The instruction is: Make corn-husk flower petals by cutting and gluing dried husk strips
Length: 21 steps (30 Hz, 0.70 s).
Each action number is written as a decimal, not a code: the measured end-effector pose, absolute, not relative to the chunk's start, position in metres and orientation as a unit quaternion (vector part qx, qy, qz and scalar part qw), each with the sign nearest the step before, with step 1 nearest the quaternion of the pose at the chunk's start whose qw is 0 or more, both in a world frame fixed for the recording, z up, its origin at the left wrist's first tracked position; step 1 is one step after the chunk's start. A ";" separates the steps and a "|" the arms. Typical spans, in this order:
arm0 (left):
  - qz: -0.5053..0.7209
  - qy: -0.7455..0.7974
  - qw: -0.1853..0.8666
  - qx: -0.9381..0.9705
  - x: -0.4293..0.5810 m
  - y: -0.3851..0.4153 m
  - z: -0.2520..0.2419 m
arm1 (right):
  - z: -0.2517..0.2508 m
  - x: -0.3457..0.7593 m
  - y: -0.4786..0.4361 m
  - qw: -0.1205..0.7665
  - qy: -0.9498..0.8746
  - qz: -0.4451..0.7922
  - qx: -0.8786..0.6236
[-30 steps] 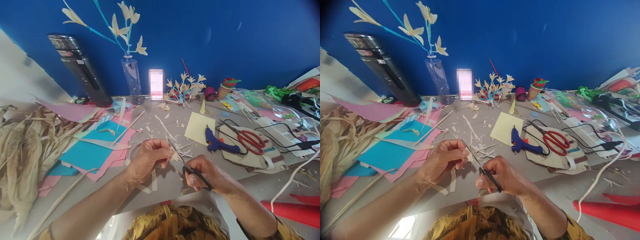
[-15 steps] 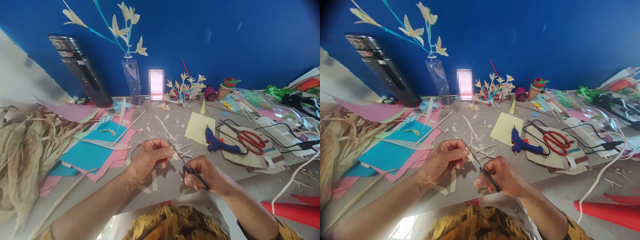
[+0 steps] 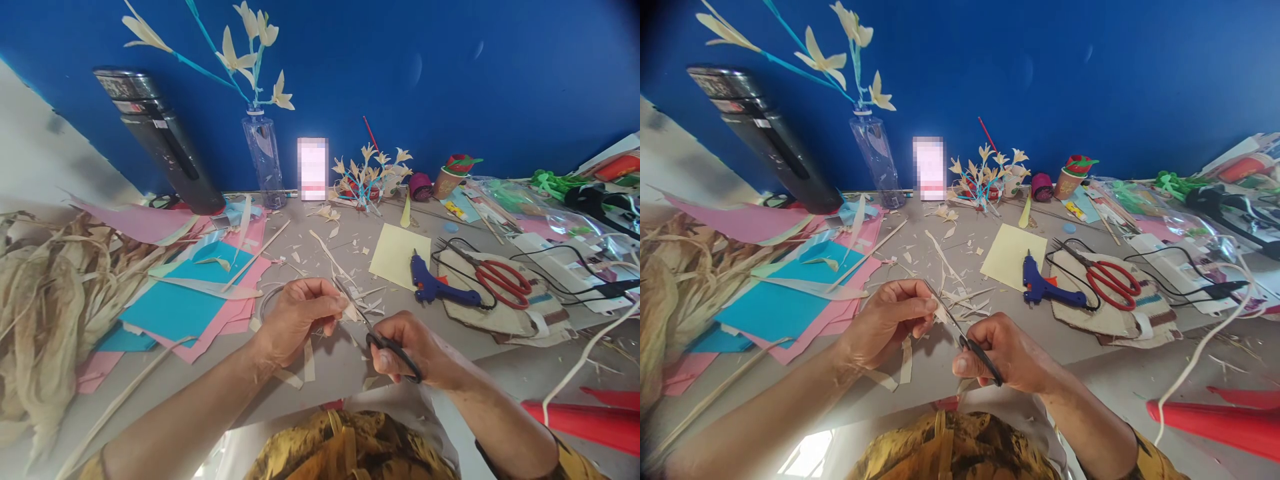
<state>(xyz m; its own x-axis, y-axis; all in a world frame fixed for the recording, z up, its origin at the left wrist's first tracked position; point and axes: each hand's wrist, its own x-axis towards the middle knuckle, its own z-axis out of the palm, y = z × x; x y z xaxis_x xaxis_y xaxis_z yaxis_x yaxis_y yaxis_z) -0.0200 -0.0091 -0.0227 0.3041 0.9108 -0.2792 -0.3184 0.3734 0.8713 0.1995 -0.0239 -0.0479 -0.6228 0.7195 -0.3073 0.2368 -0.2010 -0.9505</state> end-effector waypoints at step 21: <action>0.425 0.422 0.720 0.352 -0.018 -0.009 -0.019 | -0.048 0.198 -0.025 0.179 -0.609 0.660 -0.402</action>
<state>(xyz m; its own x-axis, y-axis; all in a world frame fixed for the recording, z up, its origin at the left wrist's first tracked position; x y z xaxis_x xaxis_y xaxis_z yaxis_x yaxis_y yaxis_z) -0.0181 -0.0095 -0.0189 0.2839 0.9079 -0.3084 -0.3151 0.3921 0.8643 0.1983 -0.0253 -0.0478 -0.6126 0.7259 -0.3128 0.2535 -0.1945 -0.9476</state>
